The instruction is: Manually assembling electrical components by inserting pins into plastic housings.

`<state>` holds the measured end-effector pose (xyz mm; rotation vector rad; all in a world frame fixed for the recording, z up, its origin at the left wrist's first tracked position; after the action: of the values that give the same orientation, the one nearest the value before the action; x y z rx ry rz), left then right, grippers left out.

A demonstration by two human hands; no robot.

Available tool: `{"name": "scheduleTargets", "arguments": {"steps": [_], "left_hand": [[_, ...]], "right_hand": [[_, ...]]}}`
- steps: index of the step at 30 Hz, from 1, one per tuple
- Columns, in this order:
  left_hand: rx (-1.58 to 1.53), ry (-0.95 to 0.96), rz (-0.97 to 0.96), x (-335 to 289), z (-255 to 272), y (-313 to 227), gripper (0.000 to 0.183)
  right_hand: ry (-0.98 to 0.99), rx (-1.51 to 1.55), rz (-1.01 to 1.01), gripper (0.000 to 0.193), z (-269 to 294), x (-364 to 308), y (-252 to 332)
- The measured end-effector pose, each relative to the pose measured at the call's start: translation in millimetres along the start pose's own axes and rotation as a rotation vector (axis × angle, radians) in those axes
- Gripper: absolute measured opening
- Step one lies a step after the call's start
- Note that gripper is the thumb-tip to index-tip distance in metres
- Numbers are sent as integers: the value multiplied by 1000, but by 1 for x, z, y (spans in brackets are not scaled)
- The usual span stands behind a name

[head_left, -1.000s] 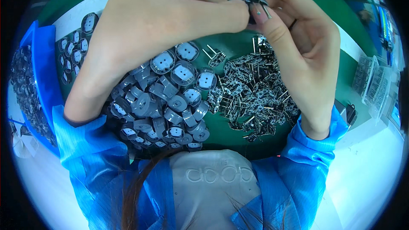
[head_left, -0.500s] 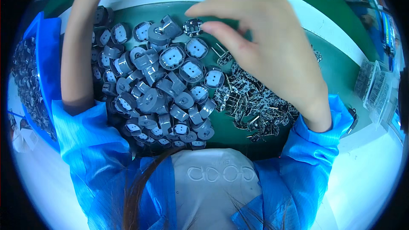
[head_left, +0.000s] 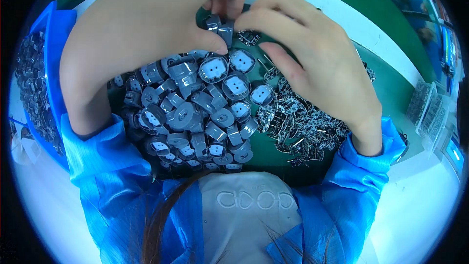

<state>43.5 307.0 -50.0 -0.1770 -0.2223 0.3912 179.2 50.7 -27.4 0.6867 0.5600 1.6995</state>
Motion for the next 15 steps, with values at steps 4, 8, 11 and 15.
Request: {"name": "scheduleTargets", "arguments": {"steps": [4, 8, 11, 15], "left_hand": [[-114, 95, 5, -13, 16, -29, 27], [-220, 188, 39, -66, 28, 85, 27], [-351, 256, -3, -20, 28, -99, 28], [-481, 346, 12, -24, 38, -143, 28]], "right_hand": [[111, 53, 117, 20, -4, -3, 2], [142, -5, 109, 18, 6, -2, 11], [3, -40, -39, 14, 18, -12, -1], [-55, 48, -95, 14, 20, -21, 0]]}}
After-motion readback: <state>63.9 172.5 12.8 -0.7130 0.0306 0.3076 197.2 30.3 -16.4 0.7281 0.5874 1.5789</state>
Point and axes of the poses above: each hand's wrist, its own x-axis towards the middle knuckle, its own z-axis out of the back of the hand, y = z × x, the point moved 5 cm from there along x, towards the middle knuckle, and after that the axes turned 8 degrees about x, right-handed, at the moved point
